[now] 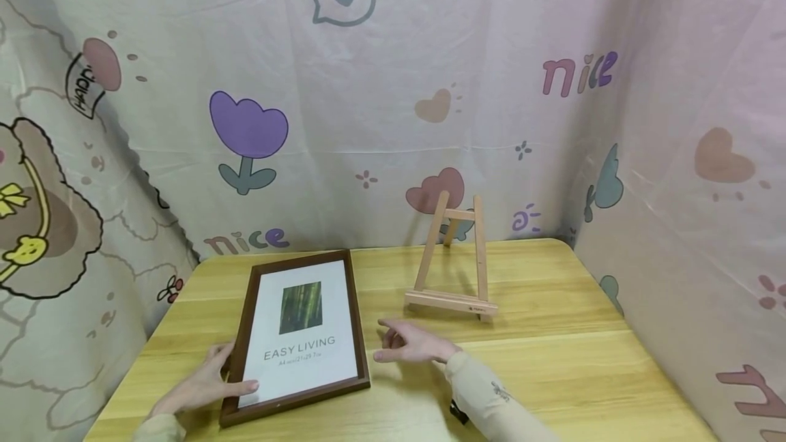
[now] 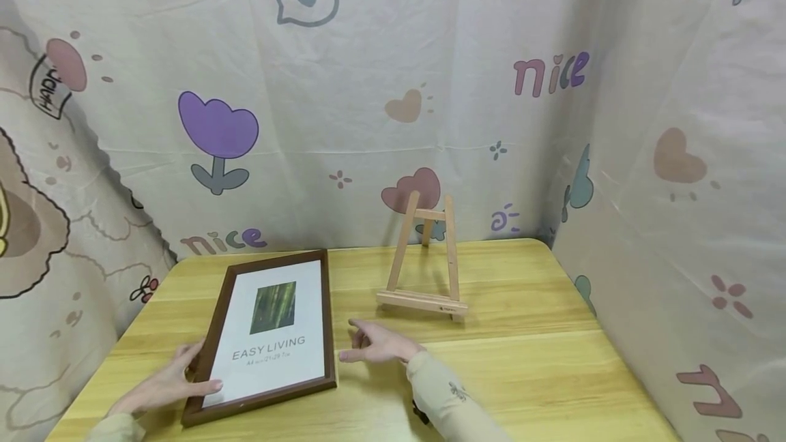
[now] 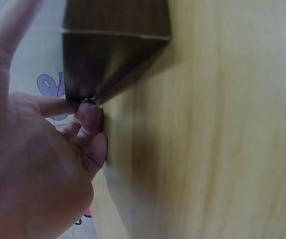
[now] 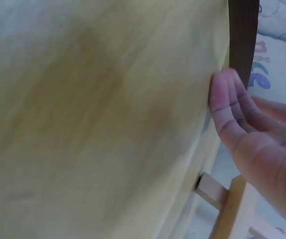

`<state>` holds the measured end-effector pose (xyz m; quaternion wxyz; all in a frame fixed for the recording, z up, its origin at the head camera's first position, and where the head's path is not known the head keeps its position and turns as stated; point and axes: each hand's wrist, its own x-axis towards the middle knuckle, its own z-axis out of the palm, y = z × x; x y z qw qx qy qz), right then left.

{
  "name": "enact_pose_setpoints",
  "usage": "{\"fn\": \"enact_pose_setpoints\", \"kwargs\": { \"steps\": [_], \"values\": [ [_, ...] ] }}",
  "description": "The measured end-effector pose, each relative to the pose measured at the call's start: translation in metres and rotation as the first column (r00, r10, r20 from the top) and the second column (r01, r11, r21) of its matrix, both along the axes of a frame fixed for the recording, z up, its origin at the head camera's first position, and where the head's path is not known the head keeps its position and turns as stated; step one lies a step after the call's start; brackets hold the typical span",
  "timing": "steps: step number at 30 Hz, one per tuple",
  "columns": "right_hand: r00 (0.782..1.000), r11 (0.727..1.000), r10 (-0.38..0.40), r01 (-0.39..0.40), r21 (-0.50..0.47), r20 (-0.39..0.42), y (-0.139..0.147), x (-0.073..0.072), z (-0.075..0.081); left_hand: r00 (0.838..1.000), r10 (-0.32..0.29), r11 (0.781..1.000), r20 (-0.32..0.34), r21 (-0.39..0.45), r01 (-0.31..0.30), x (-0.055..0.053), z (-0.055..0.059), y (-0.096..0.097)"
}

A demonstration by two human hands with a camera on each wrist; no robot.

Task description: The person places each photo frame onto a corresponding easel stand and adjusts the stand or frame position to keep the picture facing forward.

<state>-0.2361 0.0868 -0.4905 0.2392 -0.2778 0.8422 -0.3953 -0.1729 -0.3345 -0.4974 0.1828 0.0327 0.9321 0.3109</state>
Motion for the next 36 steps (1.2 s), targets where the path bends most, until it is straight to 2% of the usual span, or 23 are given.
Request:
{"fn": "enact_pose_setpoints", "kwargs": {
  "steps": [6, 12, 18, 27, 36],
  "values": [
    [0.994, 0.999, 0.023, -0.019, -0.032, 0.104, 0.002, -0.005, -0.003, 0.996, -0.039, 0.999, -0.074, 0.018, 0.040, 0.004, -0.005, 0.007],
    [0.992, 0.999, 0.036, -0.032, -0.034, 0.124, 0.002, -0.008, -0.008, 0.996, -0.073, 0.997, -0.050, 0.008, 0.073, 0.005, -0.007, 0.012],
    [0.993, 1.000, 0.020, -0.020, -0.004, 0.115, -0.004, -0.006, -0.009, 0.992, -0.128, 0.990, -0.024, 0.055, 0.129, 0.006, -0.005, 0.011],
    [0.998, 0.998, -0.017, 0.013, 0.057, 0.061, -0.011, -0.003, -0.011, 0.993, -0.114, 0.992, -0.039, 0.049, 0.116, 0.010, -0.007, 0.011],
    [0.999, 0.999, -0.017, 0.016, 0.040, 0.039, -0.011, -0.003, -0.012, 0.994, -0.107, 0.992, -0.019, 0.070, 0.108, 0.012, -0.006, 0.009]
  ]
}}
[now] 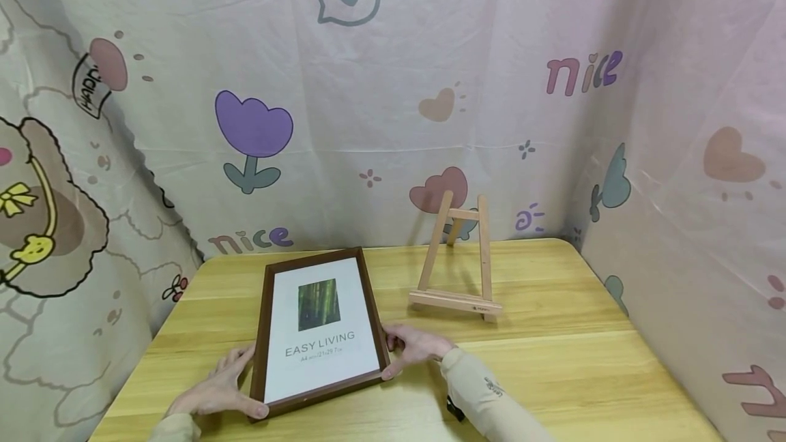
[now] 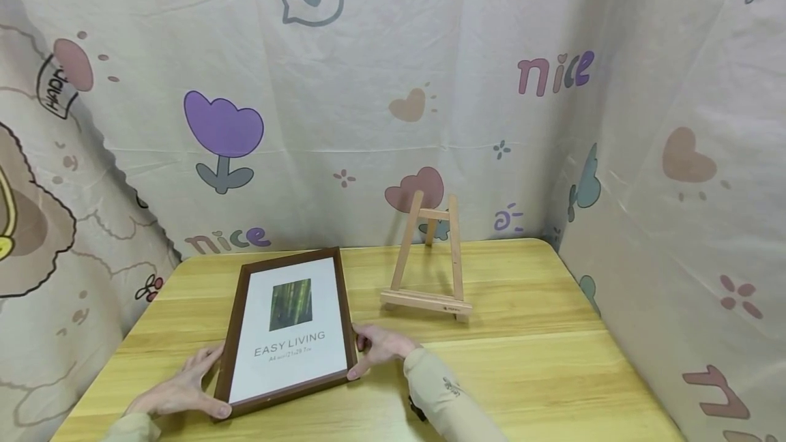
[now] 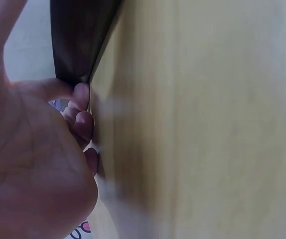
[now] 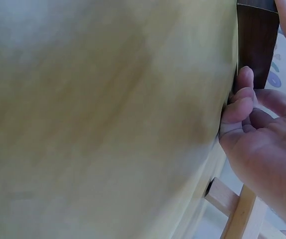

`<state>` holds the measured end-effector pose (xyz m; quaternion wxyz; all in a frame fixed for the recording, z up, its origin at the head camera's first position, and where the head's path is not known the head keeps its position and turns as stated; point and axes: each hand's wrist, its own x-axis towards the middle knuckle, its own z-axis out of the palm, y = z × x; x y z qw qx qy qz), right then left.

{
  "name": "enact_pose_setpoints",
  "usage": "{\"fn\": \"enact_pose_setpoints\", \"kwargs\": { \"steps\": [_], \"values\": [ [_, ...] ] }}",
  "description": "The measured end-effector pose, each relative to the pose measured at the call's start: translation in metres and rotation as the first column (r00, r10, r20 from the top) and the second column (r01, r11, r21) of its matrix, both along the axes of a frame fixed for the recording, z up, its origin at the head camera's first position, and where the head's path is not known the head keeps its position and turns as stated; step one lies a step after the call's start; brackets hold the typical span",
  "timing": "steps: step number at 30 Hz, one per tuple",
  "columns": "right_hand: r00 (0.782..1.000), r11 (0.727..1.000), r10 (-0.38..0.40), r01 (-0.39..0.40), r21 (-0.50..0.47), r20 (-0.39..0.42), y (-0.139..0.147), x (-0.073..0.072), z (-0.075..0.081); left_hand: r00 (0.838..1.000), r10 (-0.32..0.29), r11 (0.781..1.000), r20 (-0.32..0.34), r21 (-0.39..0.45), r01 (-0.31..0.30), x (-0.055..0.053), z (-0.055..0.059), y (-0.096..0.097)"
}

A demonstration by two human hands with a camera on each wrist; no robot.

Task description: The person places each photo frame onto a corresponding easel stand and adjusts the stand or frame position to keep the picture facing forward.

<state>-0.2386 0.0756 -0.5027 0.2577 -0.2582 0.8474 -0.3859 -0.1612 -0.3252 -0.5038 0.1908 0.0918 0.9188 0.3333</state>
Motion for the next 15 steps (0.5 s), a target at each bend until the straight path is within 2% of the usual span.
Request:
{"fn": "enact_pose_setpoints", "kwargs": {
  "steps": [7, 15],
  "values": [
    [1.000, 1.000, 0.003, -0.004, -0.013, -0.015, 0.0015, 0.0008, -0.0005, 1.000, 0.013, 1.000, 0.018, -0.010, -0.013, 0.0015, -0.0014, -0.0006],
    [1.000, 0.998, -0.026, 0.025, -0.054, -0.008, 0.0032, 0.0029, 0.0024, 0.997, 0.038, 0.998, 0.067, 0.037, -0.041, 0.0005, -0.0004, 0.0012]
  ]
}}
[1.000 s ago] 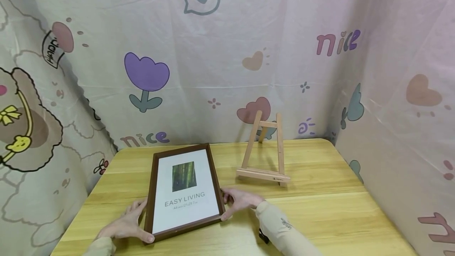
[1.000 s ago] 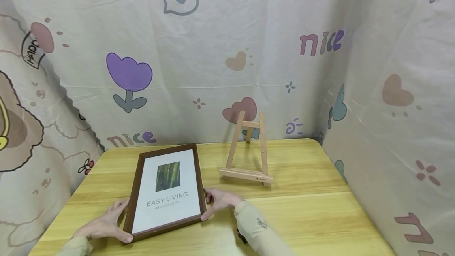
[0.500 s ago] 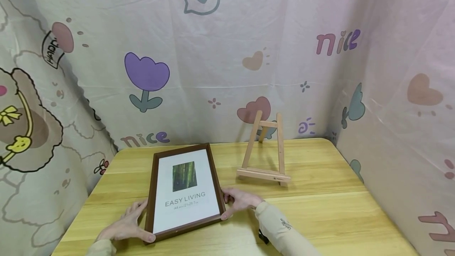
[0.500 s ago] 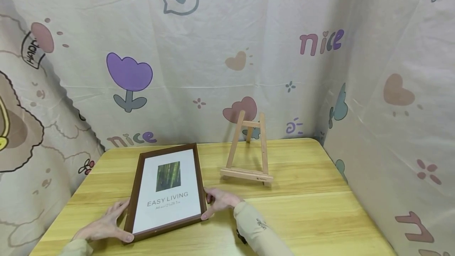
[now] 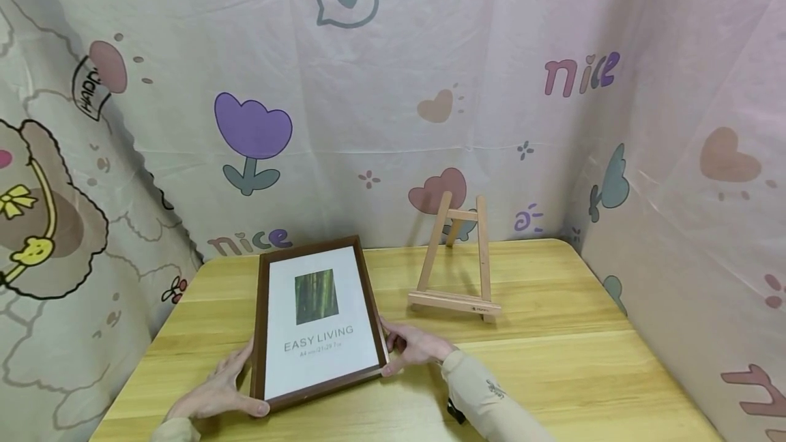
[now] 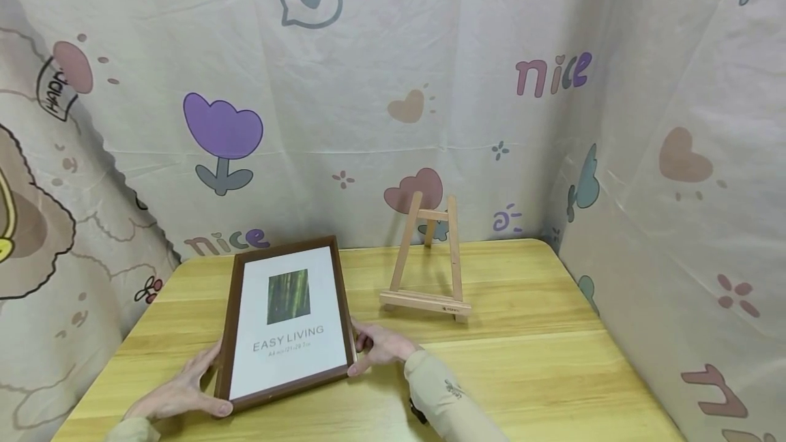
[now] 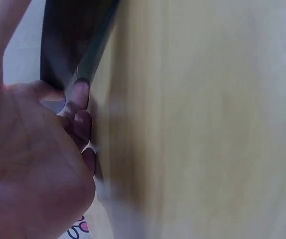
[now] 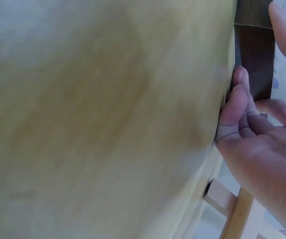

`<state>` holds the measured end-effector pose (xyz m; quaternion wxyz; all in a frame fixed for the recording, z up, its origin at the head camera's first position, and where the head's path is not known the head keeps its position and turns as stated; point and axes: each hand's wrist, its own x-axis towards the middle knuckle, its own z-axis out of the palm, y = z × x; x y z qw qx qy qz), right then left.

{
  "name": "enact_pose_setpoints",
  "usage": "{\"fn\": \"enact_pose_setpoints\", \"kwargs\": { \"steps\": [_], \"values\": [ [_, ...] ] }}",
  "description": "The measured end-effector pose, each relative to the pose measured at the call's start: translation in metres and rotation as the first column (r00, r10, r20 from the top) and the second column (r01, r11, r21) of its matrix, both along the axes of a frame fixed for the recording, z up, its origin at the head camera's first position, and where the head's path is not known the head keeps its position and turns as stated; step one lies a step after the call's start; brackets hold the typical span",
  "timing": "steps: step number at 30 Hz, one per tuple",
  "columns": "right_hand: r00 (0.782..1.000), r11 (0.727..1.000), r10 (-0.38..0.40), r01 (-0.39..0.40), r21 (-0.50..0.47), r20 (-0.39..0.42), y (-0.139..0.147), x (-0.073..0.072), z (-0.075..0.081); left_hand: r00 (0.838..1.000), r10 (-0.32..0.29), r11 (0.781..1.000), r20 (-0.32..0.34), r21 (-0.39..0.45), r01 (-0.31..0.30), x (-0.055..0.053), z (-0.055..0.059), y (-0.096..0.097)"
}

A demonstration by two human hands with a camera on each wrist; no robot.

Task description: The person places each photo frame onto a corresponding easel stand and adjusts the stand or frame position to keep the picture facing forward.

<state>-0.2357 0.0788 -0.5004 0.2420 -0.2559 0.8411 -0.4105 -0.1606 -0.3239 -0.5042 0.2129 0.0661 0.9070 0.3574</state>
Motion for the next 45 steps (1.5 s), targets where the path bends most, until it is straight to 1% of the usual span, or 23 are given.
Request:
{"fn": "enact_pose_setpoints", "kwargs": {
  "steps": [3, 6, 10, 12, 15, 18, 21, 26, 32, 39, 41, 45],
  "values": [
    [1.000, 1.000, -0.006, 0.006, -0.009, -0.001, 0.001, 0.000, 0.000, 1.000, 0.002, 1.000, -0.012, 0.021, -0.001, 0.000, 0.000, 0.000],
    [1.000, 1.000, -0.009, 0.009, -0.013, 0.000, 0.001, -0.001, 0.000, 0.998, -0.006, 0.999, -0.055, 0.050, 0.008, 0.001, -0.001, 0.001],
    [1.000, 1.000, -0.004, 0.004, -0.021, -0.015, 0.001, -0.002, 0.000, 0.993, -0.015, 0.992, -0.114, 0.126, 0.029, 0.001, -0.002, 0.003],
    [1.000, 1.000, -0.004, 0.004, -0.022, -0.027, 0.001, -0.002, 0.000, 0.993, -0.012, 0.985, -0.121, 0.169, 0.032, 0.001, -0.003, 0.004],
    [0.999, 1.000, -0.019, 0.018, -0.015, -0.041, 0.001, -0.002, 0.000, 0.995, 0.008, 0.979, -0.102, 0.202, 0.013, 0.002, -0.003, 0.005],
    [0.998, 0.999, -0.032, 0.031, -0.015, -0.050, 0.001, -0.002, 0.000, 0.997, 0.034, 0.979, -0.072, 0.205, -0.018, 0.003, -0.004, 0.006],
    [0.998, 0.999, -0.036, 0.035, -0.025, -0.056, 0.001, -0.002, -0.002, 0.997, 0.051, 0.979, -0.059, 0.202, -0.038, 0.003, -0.005, 0.007],
    [0.997, 0.999, -0.037, 0.035, -0.028, -0.063, 0.000, -0.002, -0.002, 0.996, 0.060, 0.973, -0.060, 0.227, -0.045, 0.001, -0.006, 0.008],
    [0.995, 0.998, -0.050, 0.047, -0.029, -0.088, 0.001, -0.003, 0.000, 0.991, 0.064, 0.964, -0.114, 0.263, -0.032, 0.000, -0.006, 0.011],
    [0.991, 0.996, -0.071, 0.064, -0.068, -0.109, 0.000, -0.003, 0.000, 0.978, 0.076, 0.964, -0.196, 0.265, -0.021, 0.000, -0.006, 0.015],
    [0.991, 0.995, -0.080, 0.073, -0.069, -0.108, -0.001, -0.003, 0.000, 0.976, 0.086, 0.964, -0.201, 0.265, -0.031, -0.001, -0.007, 0.016],
    [0.991, 0.993, -0.097, 0.089, -0.077, -0.096, -0.001, -0.002, 0.001, 0.978, 0.122, 0.967, -0.172, 0.243, -0.078, -0.002, -0.006, 0.018]
  ]
}}
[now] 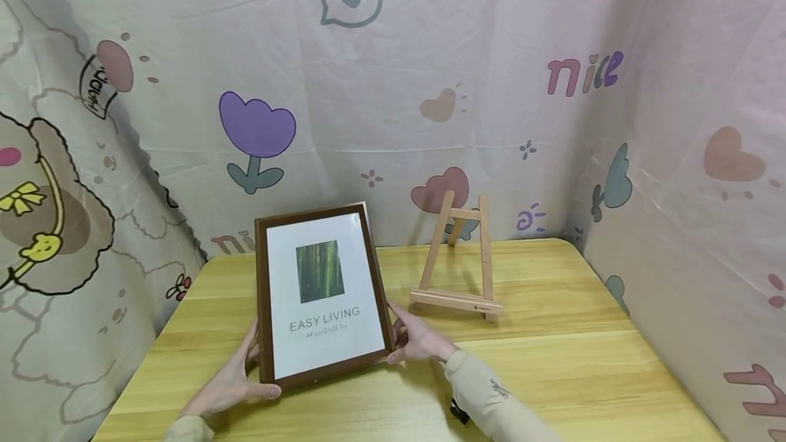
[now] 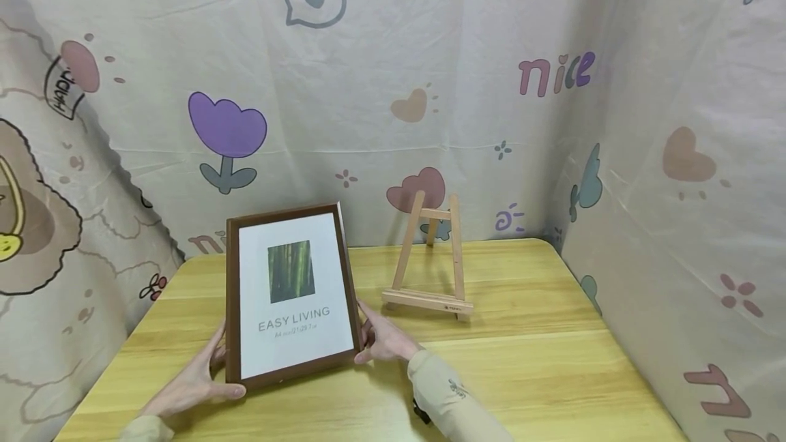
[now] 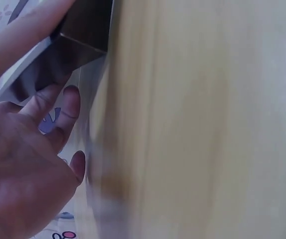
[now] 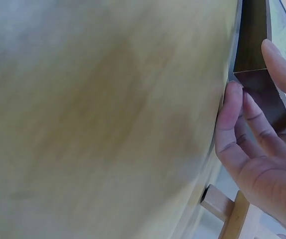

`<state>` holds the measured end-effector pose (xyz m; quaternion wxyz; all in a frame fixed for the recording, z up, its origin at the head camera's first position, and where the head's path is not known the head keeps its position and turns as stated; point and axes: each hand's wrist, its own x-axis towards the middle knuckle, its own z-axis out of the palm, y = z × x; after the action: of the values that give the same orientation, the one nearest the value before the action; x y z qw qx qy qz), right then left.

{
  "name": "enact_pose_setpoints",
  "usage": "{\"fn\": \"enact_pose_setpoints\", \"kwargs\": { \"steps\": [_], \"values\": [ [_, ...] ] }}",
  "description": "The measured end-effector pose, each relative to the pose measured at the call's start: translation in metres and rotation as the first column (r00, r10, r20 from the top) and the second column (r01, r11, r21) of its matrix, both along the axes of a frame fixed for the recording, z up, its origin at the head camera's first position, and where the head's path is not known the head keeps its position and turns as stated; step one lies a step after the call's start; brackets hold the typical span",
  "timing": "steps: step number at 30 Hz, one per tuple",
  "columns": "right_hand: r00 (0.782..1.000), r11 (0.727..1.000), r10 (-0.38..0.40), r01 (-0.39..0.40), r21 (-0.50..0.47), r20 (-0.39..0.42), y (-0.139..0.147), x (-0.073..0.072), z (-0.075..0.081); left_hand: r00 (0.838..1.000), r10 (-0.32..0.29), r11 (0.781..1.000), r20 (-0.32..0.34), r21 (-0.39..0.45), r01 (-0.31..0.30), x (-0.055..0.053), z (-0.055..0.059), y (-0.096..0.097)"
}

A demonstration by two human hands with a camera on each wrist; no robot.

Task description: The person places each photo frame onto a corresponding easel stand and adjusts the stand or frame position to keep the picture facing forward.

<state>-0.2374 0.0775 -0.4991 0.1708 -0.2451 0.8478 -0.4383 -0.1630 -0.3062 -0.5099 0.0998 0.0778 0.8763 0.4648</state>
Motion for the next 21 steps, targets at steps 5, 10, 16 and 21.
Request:
{"fn": "enact_pose_setpoints", "kwargs": {
  "steps": [5, 10, 16, 21],
  "values": [
    [1.000, 1.000, -0.012, 0.012, -0.016, 0.001, 0.003, 0.001, 0.001, 0.998, 0.042, 0.999, 0.036, -0.032, -0.041, -0.001, 0.001, 0.004],
    [0.999, 0.997, -0.027, 0.028, -0.068, 0.026, 0.008, 0.000, -0.001, 0.997, 0.062, 0.998, 0.035, -0.025, -0.061, -0.002, 0.002, 0.009],
    [0.999, 0.992, -0.036, 0.038, -0.124, 0.016, 0.012, 0.000, -0.001, 0.998, 0.067, 0.997, -0.020, -0.030, -0.068, -0.002, 0.004, 0.017],
    [0.999, 0.983, -0.044, 0.047, -0.175, 0.020, 0.017, 0.001, 0.001, 0.993, 0.083, 0.996, -0.088, 0.028, -0.081, -0.002, 0.004, 0.023]
  ]
}}
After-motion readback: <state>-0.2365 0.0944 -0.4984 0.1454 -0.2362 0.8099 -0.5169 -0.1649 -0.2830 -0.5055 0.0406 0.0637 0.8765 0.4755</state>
